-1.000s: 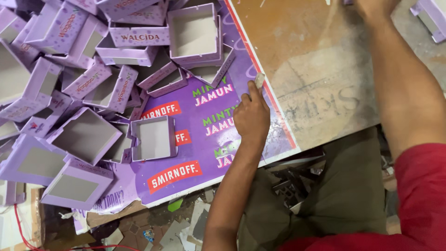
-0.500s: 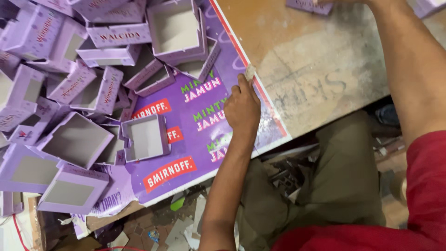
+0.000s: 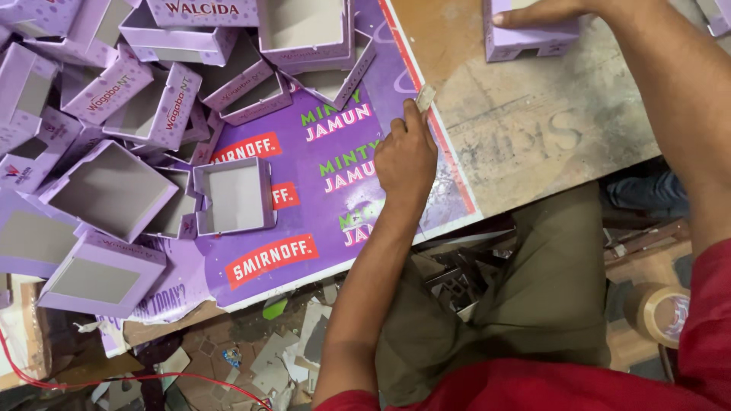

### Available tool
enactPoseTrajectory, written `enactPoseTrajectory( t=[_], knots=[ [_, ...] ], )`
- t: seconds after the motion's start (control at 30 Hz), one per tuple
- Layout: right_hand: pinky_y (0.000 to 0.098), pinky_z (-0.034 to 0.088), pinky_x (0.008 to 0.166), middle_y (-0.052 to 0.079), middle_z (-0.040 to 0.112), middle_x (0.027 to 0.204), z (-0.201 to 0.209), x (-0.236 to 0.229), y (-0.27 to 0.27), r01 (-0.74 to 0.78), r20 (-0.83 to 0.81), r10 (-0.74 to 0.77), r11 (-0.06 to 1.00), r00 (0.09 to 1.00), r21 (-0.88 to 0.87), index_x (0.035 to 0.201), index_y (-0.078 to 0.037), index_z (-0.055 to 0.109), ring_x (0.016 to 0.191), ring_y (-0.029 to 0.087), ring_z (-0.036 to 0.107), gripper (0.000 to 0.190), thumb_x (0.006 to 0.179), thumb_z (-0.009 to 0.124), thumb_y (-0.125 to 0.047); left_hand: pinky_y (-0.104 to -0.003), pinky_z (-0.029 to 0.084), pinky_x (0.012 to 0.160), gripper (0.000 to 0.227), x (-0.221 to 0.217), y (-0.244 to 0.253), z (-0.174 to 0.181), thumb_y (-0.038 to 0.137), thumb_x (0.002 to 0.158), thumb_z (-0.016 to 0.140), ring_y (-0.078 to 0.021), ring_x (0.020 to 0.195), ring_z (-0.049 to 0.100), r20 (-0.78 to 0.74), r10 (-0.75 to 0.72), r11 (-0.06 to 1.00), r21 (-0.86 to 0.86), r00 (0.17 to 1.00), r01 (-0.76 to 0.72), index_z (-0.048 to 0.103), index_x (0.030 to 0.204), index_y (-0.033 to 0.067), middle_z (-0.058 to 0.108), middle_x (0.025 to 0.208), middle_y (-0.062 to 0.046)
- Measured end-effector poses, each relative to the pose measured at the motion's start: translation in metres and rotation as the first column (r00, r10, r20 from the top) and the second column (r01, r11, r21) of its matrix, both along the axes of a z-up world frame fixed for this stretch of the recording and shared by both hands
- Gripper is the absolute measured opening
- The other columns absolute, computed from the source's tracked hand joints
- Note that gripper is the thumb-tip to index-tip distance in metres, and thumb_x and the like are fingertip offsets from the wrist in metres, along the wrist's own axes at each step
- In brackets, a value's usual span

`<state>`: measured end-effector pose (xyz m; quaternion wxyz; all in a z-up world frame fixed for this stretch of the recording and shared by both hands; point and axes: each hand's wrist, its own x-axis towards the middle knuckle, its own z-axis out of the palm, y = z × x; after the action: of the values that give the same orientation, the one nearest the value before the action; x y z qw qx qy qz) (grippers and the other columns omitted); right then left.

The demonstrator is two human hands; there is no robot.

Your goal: The person assembles small purple cardboard boxes by folding flaps and pressing edges with a wooden stick. They handle multiple boxes one at a time, folding and securing each before setting it aside on the table.

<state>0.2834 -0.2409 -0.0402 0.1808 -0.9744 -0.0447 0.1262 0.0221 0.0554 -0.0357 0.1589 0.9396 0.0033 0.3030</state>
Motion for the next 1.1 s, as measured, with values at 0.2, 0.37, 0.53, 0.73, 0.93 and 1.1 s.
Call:
enactPoseTrajectory(
  t=[0.2, 0.37, 0.53, 0.73, 0.93, 1.1],
  knots=[
    [0.0443, 0.058, 0.076, 0.021, 0.073, 0.105, 0.001, -0.036, 0.017, -0.015, 0.162, -0.027, 0.968, 0.986, 0.252, 0.118, 0.01, 0.07, 0.091, 0.033, 0.072, 0.078, 0.086, 0.081, -0.06, -0.038, 0.053, 0.052, 0.032, 0.001, 0.0, 0.0, 0.027, 0.105, 0.06, -0.0275, 0.058, 0.069, -0.014, -0.002, 1.0, -0.003, 1.0, 0.002, 0.064, 0.125, 0.0029, 0.068, 0.078, -0.013],
    [0.0455, 0.051, 0.095, 0.037, 0.058, 0.126, 0.039, -0.088, 0.06, -0.095, 0.292, 0.03, 0.973, 0.956, 0.211, 0.137, 0.017, 0.053, 0.116, 0.046, 0.061, 0.112, 0.075, 0.086, -0.07, -0.039, 0.053, 0.052, 0.034, 0.0, 0.001, -0.003, 0.028, 0.103, 0.059, -0.0278, 0.059, 0.069, -0.021, -0.001, 1.0, -0.014, 1.0, 0.001, 0.063, 0.126, 0.0033, 0.069, 0.079, -0.013],
    [0.0653, 0.043, 0.098, 0.045, 0.023, 0.154, 0.064, -0.138, 0.102, 0.204, 0.248, -0.216, 0.976, 0.944, 0.073, 0.163, -0.002, 0.025, 0.134, 0.065, 0.033, 0.121, 0.083, 0.071, -0.081, -0.04, 0.054, 0.053, 0.034, 0.003, 0.001, -0.003, 0.028, 0.103, 0.058, -0.0297, 0.059, 0.07, -0.058, 0.007, 0.999, -0.036, 0.998, -0.009, 0.062, 0.126, 0.0035, 0.069, 0.08, -0.013],
    [0.0613, 0.043, 0.106, 0.032, 0.036, 0.146, 0.053, -0.155, 0.133, 0.242, 0.332, -0.287, 0.955, 0.898, 0.172, 0.158, -0.001, 0.031, 0.134, 0.054, 0.043, 0.116, 0.072, 0.085, -0.058, -0.041, 0.055, 0.054, 0.033, 0.001, 0.002, 0.001, 0.029, 0.104, 0.058, -0.0307, 0.059, 0.07, -0.033, 0.021, 0.998, -0.056, 0.999, -0.023, 0.063, 0.124, 0.0034, 0.07, 0.079, -0.014],
    [0.0562, 0.037, 0.123, 0.025, 0.02, 0.155, 0.024, -0.187, 0.099, -0.358, 0.862, 0.051, 0.921, 0.504, 0.154, 0.155, -0.013, 0.02, 0.149, 0.045, 0.028, 0.114, 0.077, 0.099, -0.037, -0.041, 0.055, 0.053, 0.031, 0.001, 0.001, 0.001, 0.028, 0.103, 0.058, -0.0312, 0.059, 0.07, -0.043, 0.025, 0.996, -0.084, 0.999, -0.029, 0.063, 0.121, 0.0033, 0.07, 0.078, -0.014],
    [0.0576, 0.036, 0.124, 0.021, 0.01, 0.16, -0.007, -0.21, 0.075, -0.443, 0.921, 0.024, 0.881, 0.388, 0.164, 0.157, -0.025, 0.015, 0.15, 0.045, 0.018, 0.124, 0.071, 0.103, -0.036, -0.041, 0.055, 0.054, 0.03, 0.0, 0.001, 0.001, 0.028, 0.103, 0.059, -0.0313, 0.059, 0.07, -0.016, 0.02, 0.995, -0.096, 1.0, -0.022, 0.064, 0.121, 0.0035, 0.07, 0.078, -0.014]
  ],
)
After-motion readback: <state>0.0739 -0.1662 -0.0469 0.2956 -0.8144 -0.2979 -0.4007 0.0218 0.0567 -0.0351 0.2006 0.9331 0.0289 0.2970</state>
